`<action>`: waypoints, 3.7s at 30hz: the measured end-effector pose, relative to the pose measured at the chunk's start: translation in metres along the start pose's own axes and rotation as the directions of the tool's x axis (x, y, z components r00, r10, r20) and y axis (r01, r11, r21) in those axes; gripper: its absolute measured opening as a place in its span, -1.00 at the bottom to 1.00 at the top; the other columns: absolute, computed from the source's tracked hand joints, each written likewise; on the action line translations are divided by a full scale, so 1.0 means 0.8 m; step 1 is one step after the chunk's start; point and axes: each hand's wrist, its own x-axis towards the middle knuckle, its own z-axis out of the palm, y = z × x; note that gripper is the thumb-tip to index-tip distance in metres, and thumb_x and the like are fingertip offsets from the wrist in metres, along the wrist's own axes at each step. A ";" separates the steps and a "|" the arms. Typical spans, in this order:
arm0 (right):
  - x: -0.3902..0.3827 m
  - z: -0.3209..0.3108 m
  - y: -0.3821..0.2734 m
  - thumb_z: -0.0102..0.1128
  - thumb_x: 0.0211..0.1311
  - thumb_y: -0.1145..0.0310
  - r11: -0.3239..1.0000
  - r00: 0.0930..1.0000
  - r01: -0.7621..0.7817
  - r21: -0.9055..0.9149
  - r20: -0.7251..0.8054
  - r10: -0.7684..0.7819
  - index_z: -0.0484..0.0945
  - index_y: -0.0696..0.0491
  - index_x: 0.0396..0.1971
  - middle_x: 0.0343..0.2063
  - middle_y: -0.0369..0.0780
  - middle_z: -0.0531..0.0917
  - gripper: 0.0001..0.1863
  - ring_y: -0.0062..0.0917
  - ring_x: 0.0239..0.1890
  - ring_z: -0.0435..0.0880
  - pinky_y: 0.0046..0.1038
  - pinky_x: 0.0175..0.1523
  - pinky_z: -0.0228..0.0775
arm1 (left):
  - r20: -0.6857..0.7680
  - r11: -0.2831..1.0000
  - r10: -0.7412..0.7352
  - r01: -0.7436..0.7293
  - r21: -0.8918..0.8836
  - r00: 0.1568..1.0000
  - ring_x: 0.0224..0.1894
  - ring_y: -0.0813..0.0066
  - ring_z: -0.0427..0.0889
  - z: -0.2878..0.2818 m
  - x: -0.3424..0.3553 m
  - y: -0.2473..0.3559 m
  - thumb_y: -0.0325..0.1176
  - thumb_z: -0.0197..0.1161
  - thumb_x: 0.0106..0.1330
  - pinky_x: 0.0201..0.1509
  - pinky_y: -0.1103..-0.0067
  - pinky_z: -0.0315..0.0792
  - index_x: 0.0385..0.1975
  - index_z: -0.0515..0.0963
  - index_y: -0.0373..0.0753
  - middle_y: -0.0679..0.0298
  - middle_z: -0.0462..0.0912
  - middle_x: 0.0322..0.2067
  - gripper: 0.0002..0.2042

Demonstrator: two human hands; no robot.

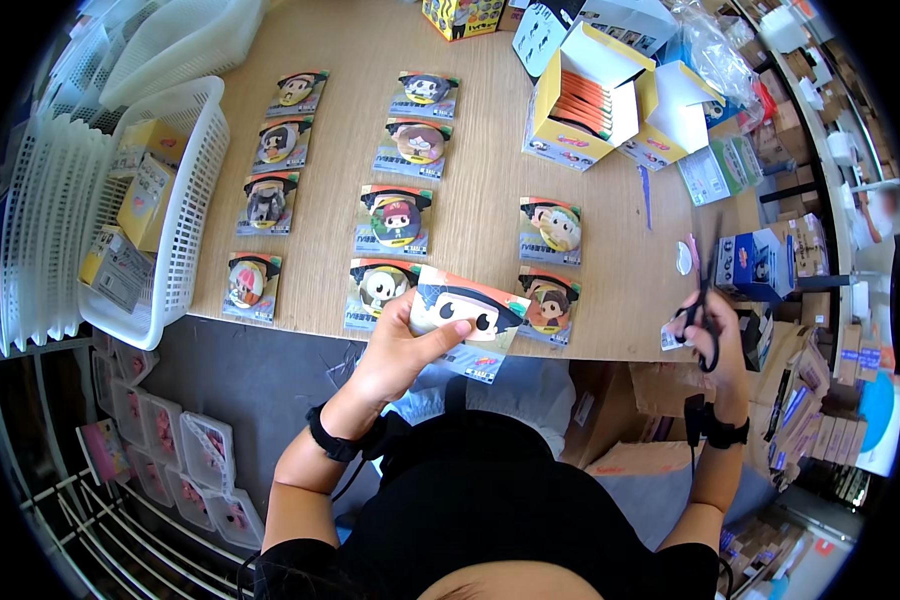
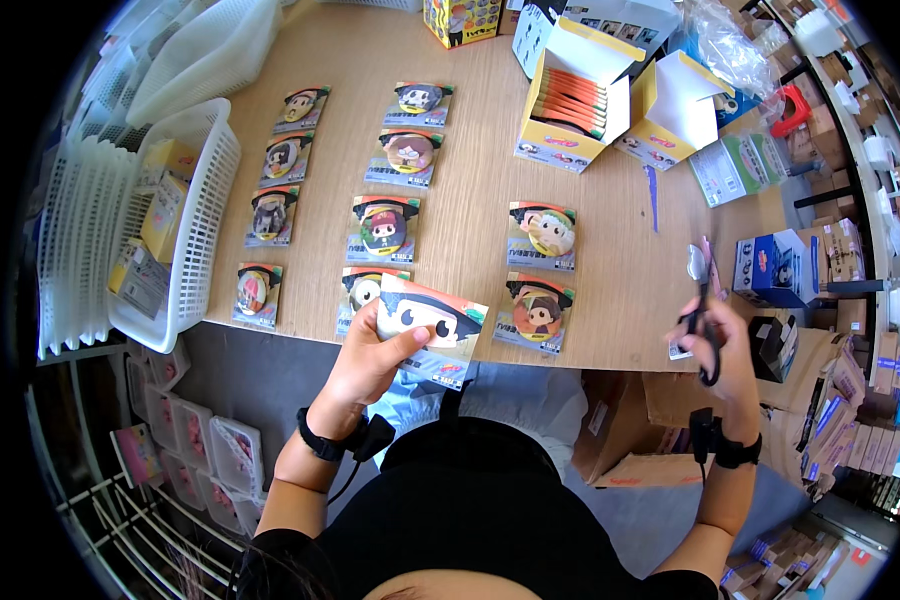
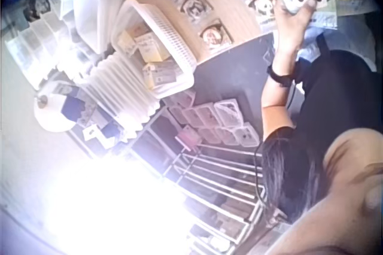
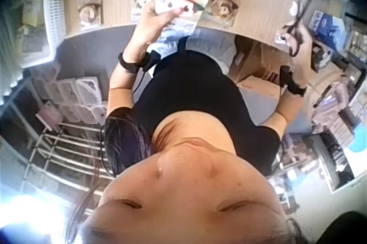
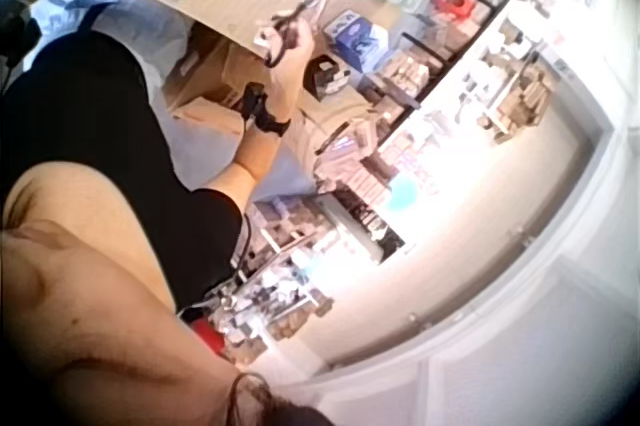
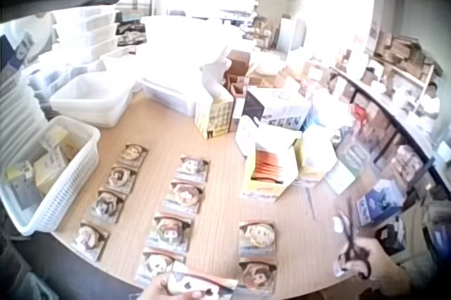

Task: The person walks through a warehouse, picks up a small box, removes plastic wrap, and opens it to reveal sticker sheets. Using scissors, the person cuts individual stickers from the sheets and places them on the table.

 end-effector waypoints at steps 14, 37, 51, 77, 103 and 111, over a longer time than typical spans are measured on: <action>0.021 0.172 -0.038 0.22 0.01 0.53 0.989 0.550 -0.135 -0.063 0.825 0.127 0.40 0.15 -0.07 -0.39 -0.29 0.55 -0.58 -0.75 -0.40 0.51 -0.70 -0.29 0.35 | -0.144 0.989 0.055 -0.034 0.141 0.988 -0.37 0.68 0.53 -0.017 -0.070 0.003 -0.41 0.29 0.11 -0.31 0.74 0.43 -0.27 0.50 -0.44 0.25 0.61 -0.37 -0.74; 0.013 0.201 -0.006 0.31 -0.12 0.39 0.948 0.636 0.310 -0.066 0.756 -0.155 0.45 0.17 -0.19 -0.45 -0.16 0.53 -0.58 -0.42 -0.42 0.53 -0.50 -0.31 0.36 | -0.032 0.961 -0.187 0.189 0.200 0.982 -0.40 0.69 0.50 -0.036 -0.064 0.016 -0.45 0.34 0.03 -0.28 0.74 0.39 -0.28 0.52 -0.42 0.28 0.61 -0.39 -0.73; 0.073 0.280 -0.056 0.30 -0.12 0.37 0.953 0.591 0.304 0.004 0.784 -0.192 0.44 0.16 -0.13 -0.45 -0.18 0.54 -0.53 -0.44 -0.42 0.54 -0.48 -0.31 0.38 | -0.099 0.956 -0.171 0.189 0.222 0.980 -0.42 0.70 0.50 -0.101 -0.061 0.100 -0.54 0.28 0.05 -0.34 0.75 0.39 -0.33 0.53 -0.41 0.28 0.61 -0.42 -0.82; 0.030 0.319 -0.105 0.34 -0.17 0.35 0.820 0.591 0.533 -0.207 0.785 -0.185 0.48 0.16 -0.22 -0.57 -0.23 0.53 -0.57 -0.51 -0.56 0.53 -0.53 -0.43 0.38 | -0.028 0.989 0.023 -0.019 0.145 0.999 -0.34 0.69 0.52 -0.140 -0.125 0.064 -0.48 0.27 0.09 -0.26 0.73 0.41 -0.24 0.49 -0.39 0.30 0.61 -0.35 -0.76; 0.121 0.256 -0.156 0.26 -0.13 0.42 0.931 0.512 0.340 -0.133 0.856 -0.065 0.43 0.18 -0.14 -0.40 -0.11 0.51 -0.55 -0.32 -0.37 0.57 -0.42 -0.29 0.43 | -0.211 0.961 -0.249 0.268 0.067 0.945 -0.20 0.39 0.59 -0.083 -0.052 0.156 -0.46 0.37 -0.07 -0.01 0.49 0.42 -0.17 0.45 -0.53 0.07 0.58 -0.22 -0.56; 0.130 0.269 -0.136 0.21 -0.18 0.45 0.925 0.553 0.357 -0.131 0.828 -0.097 0.42 0.16 -0.17 -0.39 -0.05 0.49 -0.56 -0.16 -0.36 0.52 -0.31 -0.29 0.38 | -0.232 0.979 -0.157 0.182 0.088 0.960 -0.22 0.47 0.57 -0.098 -0.046 0.130 -0.55 0.29 -0.04 -0.13 0.60 0.44 -0.15 0.43 -0.54 0.05 0.56 -0.17 -0.60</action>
